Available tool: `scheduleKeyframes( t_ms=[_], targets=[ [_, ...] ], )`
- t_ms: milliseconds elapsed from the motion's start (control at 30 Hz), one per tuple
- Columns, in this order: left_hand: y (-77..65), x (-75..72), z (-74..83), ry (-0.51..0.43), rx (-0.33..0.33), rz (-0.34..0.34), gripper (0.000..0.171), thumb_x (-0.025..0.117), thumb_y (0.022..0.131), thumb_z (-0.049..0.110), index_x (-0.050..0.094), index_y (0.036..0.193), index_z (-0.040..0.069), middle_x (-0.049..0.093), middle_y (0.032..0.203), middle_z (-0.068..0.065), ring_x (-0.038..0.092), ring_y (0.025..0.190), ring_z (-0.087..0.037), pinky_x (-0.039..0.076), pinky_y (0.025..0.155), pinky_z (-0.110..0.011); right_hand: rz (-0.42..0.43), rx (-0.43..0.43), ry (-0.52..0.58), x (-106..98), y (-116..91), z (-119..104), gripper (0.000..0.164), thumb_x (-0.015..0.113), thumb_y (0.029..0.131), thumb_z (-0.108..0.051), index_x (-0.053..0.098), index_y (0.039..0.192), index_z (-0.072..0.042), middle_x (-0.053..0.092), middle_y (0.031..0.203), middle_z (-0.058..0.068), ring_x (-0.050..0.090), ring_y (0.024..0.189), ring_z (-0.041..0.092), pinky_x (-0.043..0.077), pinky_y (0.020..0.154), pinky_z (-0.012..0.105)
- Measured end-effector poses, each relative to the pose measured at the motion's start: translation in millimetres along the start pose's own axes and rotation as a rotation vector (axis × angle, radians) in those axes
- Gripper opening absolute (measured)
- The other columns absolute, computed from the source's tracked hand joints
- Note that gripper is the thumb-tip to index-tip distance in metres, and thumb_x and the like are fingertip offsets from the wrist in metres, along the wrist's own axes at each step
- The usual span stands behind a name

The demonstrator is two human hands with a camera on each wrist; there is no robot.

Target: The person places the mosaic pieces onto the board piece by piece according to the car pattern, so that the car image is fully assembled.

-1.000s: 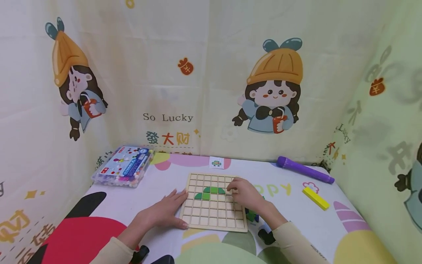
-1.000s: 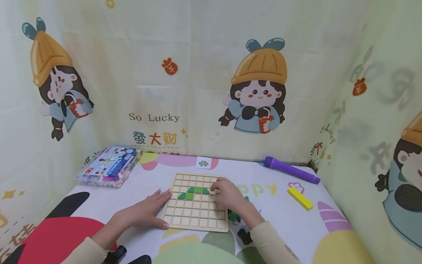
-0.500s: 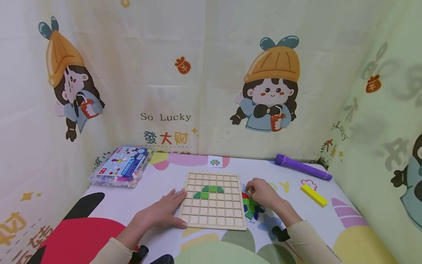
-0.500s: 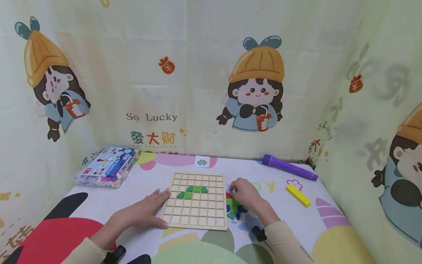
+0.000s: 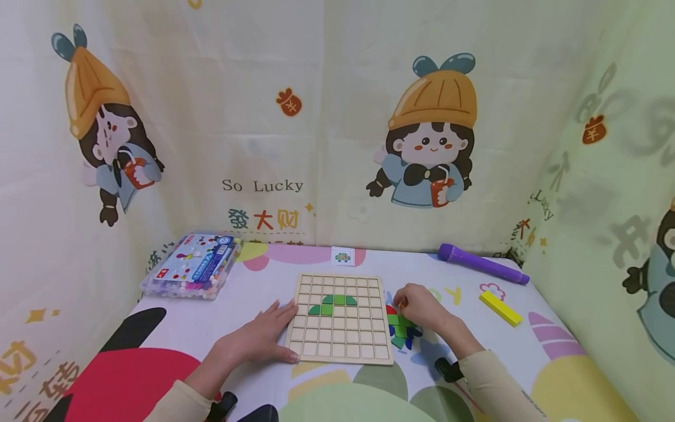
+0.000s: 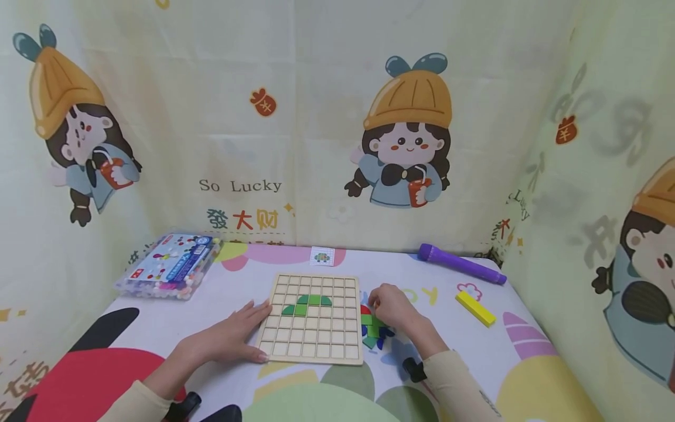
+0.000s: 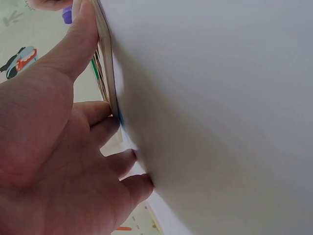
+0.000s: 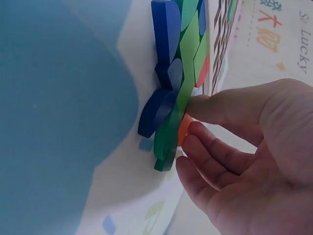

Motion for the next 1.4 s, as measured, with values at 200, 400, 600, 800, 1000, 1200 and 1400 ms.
scheduleKeyframes(
  t_ms=[200,400,600,800,1000,1200,1400],
  targets=[
    [0.3,-1.0,0.8,-0.004,-0.001,0.003,0.108,0.082,0.072,0.056,0.031,0.156,0.010,0.028,0.165,-0.006,0.014,0.154,-0.040,0.020,0.121,-0.062,0.012,-0.027,-0.009,-3,0,-1,0.014,0.071,0.079,-0.001,0.074,0.088,-0.011,0.062,0.083,0.003,0.051,0.077,0.017,0.047,0.070,0.030],
    [0.0,-1.4,1.0,-0.009,-0.001,0.000,0.107,0.082,0.072,0.055,0.032,0.156,0.010,0.028,0.165,-0.006,0.014,0.154,-0.040,0.020,0.121,-0.063,0.023,-0.033,-0.006,-1,-1,3,0.012,0.075,0.078,-0.005,0.071,0.084,-0.014,0.058,0.080,0.001,0.050,0.076,0.016,0.045,0.069,0.030],
    [-0.6,-2.0,0.6,-0.006,0.006,-0.001,0.107,0.081,0.073,0.056,0.031,0.156,0.011,0.027,0.165,-0.006,0.014,0.154,-0.040,0.020,0.121,-0.063,0.041,-0.037,0.004,0,-1,3,0.011,0.075,0.079,-0.007,0.068,0.081,-0.016,0.057,0.080,0.001,0.050,0.076,0.016,0.044,0.068,0.029],
    [-0.3,-2.7,0.8,-0.009,-0.003,-0.002,0.107,0.081,0.073,0.056,0.031,0.156,0.011,0.027,0.165,-0.006,0.013,0.154,-0.040,0.019,0.122,-0.063,0.066,-0.089,0.000,-1,0,-7,0.014,0.073,0.074,-0.004,0.066,0.078,-0.016,0.055,0.079,0.001,0.049,0.073,0.016,0.042,0.065,0.028],
    [-0.4,-3.2,2.1,-0.022,0.002,-0.001,0.107,0.081,0.073,0.055,0.031,0.156,0.011,0.027,0.165,-0.007,0.012,0.154,-0.040,0.018,0.121,-0.063,0.088,-0.190,-0.004,3,-1,-28,0.016,0.074,0.072,-0.003,0.065,0.077,-0.015,0.054,0.078,-0.001,0.046,0.071,0.014,0.042,0.062,0.026],
    [-1.9,-3.9,0.8,-0.030,0.002,-0.001,0.106,0.082,0.073,0.054,0.031,0.156,0.009,0.027,0.165,-0.008,0.013,0.154,-0.041,0.018,0.121,-0.063,0.058,-0.280,0.016,14,-1,-50,0.015,0.072,0.073,-0.002,0.067,0.081,-0.013,0.056,0.081,-0.002,0.046,0.073,0.013,0.042,0.062,0.024],
    [-1.2,-2.6,-0.3,-0.032,0.012,0.003,0.107,0.082,0.073,0.055,0.031,0.156,0.009,0.027,0.165,-0.008,0.013,0.154,-0.041,0.018,0.121,-0.064,0.031,-0.307,0.021,24,-1,-64,0.015,0.070,0.074,-0.002,0.067,0.082,-0.015,0.055,0.082,-0.003,0.046,0.075,0.013,0.042,0.063,0.024]
  ],
)
Point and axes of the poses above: each hand's wrist, its own y-axis towards the middle knuckle, its own x-axis out of the palm, z = x × y, the point moved 4 cm from there along y, towards the middle knuckle
